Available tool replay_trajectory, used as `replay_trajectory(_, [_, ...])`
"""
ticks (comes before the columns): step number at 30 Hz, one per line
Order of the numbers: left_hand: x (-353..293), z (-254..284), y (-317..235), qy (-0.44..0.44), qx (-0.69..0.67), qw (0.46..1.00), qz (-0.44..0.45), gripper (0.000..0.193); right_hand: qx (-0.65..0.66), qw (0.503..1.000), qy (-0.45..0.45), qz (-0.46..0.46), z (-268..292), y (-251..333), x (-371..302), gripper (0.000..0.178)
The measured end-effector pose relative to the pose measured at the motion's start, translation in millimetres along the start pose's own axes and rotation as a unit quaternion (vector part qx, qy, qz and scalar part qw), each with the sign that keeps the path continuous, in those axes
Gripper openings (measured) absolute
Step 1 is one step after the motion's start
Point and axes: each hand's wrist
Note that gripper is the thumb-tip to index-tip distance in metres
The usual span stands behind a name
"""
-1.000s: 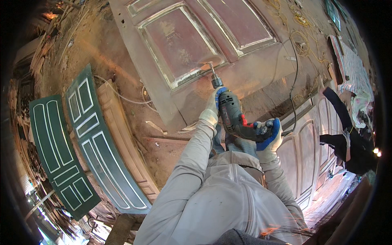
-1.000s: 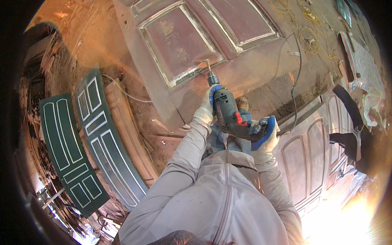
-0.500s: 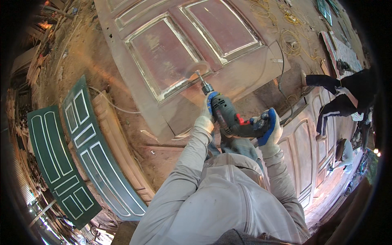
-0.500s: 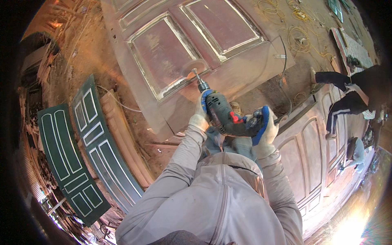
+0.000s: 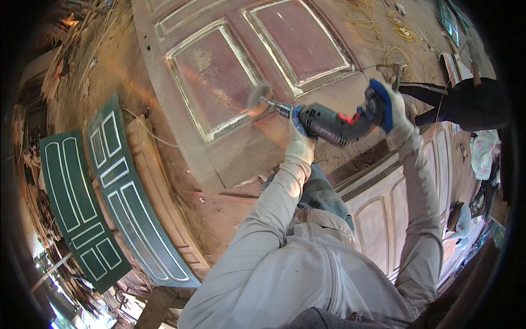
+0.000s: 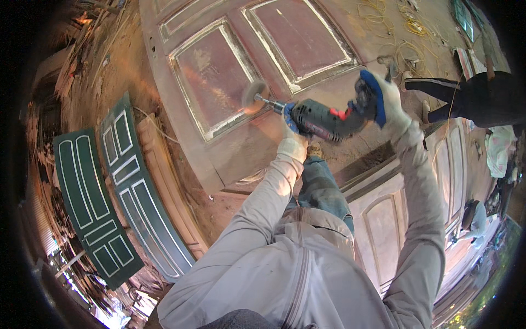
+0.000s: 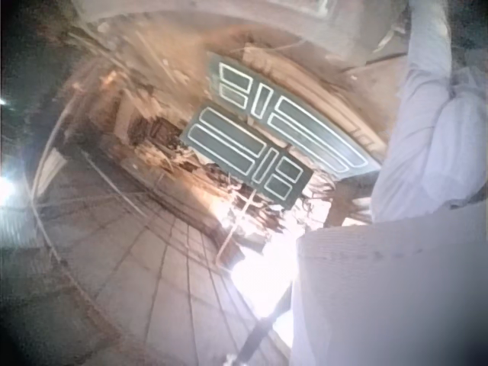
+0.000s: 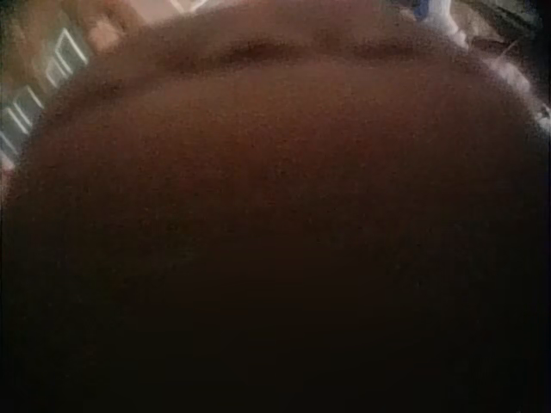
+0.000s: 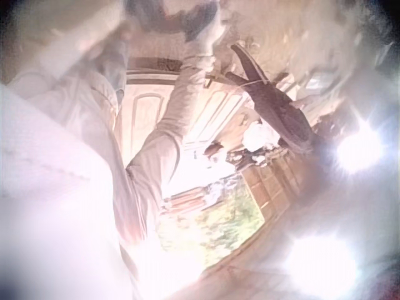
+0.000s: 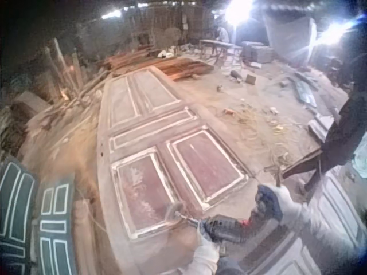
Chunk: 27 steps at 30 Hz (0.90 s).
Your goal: The person uses a handheld electric sander to remove old paint from a wooden door. They move the sander across the door's surface and along the raised panel edges, generating dust as the paint is stripped away.
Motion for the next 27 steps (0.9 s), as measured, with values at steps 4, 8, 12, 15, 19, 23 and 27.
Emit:
replay_trajectory(4, [25.4, -35.9, 10.0, 0.091, -0.027, 0.991, -0.093, 0.027, -0.138, 0.984, 0.111, -0.011, -25.7, 55.0, 53.5, 0.02])
replay_trajectory(8, [48.5, -67.5, 19.8, 0.051, -0.075, 0.986, -0.14, 0.026, -0.225, 0.962, 0.157, 0.015, -50.6, 87.2, 90.5, 0.025])
replay_trajectory(12, [53.5, -74.6, 24.7, 0.001, -0.092, 0.983, -0.157, 0.024, -0.237, 0.948, 0.211, 0.007, -59.2, 100.8, 117.7, 0.023])
replay_trajectory(15, [55.8, -75.1, 29.3, 0.031, -0.121, 0.976, -0.179, 0.025, -0.229, 0.945, 0.233, -0.021, -53.6, 105.2, 128.9, 0.022])
replay_trajectory(19, [56.4, -67.8, 33.4, 0.029, -0.077, 0.98, -0.182, 0.027, -0.211, 0.961, 0.18, -0.015, -29.3, 95.9, 121.8, 0.021])
replay_trajectory(23, [45.9, -41.2, 28.1, 0.039, -0.04, 0.985, -0.162, 0.029, -0.126, 0.974, 0.18, -0.046, -1.1, 70.2, 102.3, 0.018])
replay_trajectory(27, [50.1, -21.0, 14.9, -0.007, -0.005, 0.987, -0.162, 0.031, -0.022, 0.983, 0.178, -0.027, 21.2, 37.4, 83.2, 0.019])
Point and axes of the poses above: each hand's wrist, its own x-axis towards the middle knuckle, its own z-axis out of the back of the hand, y = z × x
